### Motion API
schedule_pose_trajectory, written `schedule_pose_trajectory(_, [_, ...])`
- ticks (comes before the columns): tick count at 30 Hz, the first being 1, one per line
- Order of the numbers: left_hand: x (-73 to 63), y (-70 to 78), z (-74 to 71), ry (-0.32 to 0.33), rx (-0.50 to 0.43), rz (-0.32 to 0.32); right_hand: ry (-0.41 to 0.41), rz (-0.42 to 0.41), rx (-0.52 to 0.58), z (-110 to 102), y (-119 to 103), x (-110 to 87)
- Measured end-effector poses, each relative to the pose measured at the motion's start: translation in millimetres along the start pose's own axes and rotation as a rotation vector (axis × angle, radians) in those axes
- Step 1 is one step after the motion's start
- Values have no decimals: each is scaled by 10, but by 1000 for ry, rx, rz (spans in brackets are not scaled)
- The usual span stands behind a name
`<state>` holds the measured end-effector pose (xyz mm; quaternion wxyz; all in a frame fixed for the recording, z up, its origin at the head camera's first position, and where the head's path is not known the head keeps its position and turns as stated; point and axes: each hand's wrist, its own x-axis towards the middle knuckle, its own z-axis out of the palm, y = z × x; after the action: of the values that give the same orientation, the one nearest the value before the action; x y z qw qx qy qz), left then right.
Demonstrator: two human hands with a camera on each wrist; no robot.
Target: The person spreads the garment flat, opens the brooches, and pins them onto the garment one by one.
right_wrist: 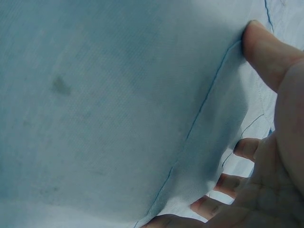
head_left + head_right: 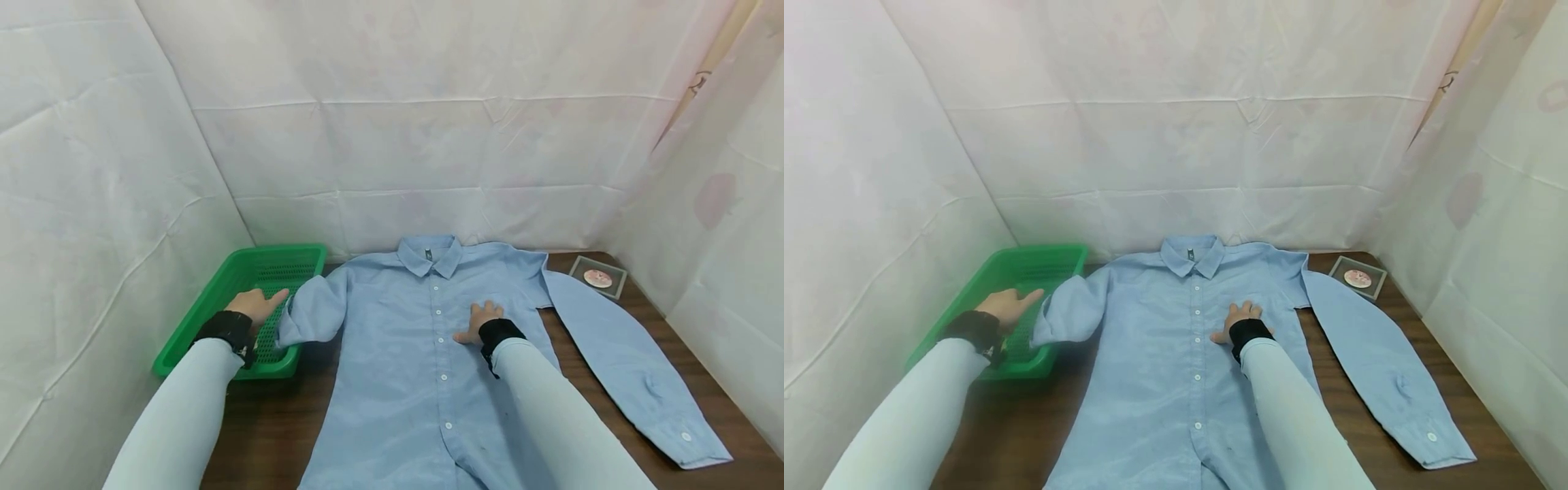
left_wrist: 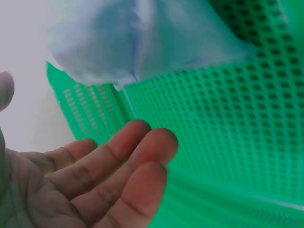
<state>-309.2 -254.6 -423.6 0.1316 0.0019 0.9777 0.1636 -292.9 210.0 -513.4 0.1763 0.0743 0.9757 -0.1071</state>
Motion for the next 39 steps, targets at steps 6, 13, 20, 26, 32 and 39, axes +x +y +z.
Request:
schedule_pose_trajectory(6, [188,79,127,-9,20,4,11,-22,2,49,45,53])
schedule_pose_trajectory(13, [203,147,120,68,-1,80,14,-41,-17,59,66,62])
schedule_pose_trajectory(20, [6,408,-299,331,3,186,19,-34,-12,52,72,66])
schedule_pose_trajectory(26, [-150,690,-715,696,-106,382,20,-28,-12,89,75,95])
schedule_pose_trajectory(32, [-264,776,-1051,866,-174,441,9,-28,-19,95,74,84])
schedule_pose_trajectory(39, [-312,490,-1211,867,-204,168,-5,-17,-9,45,51,58])
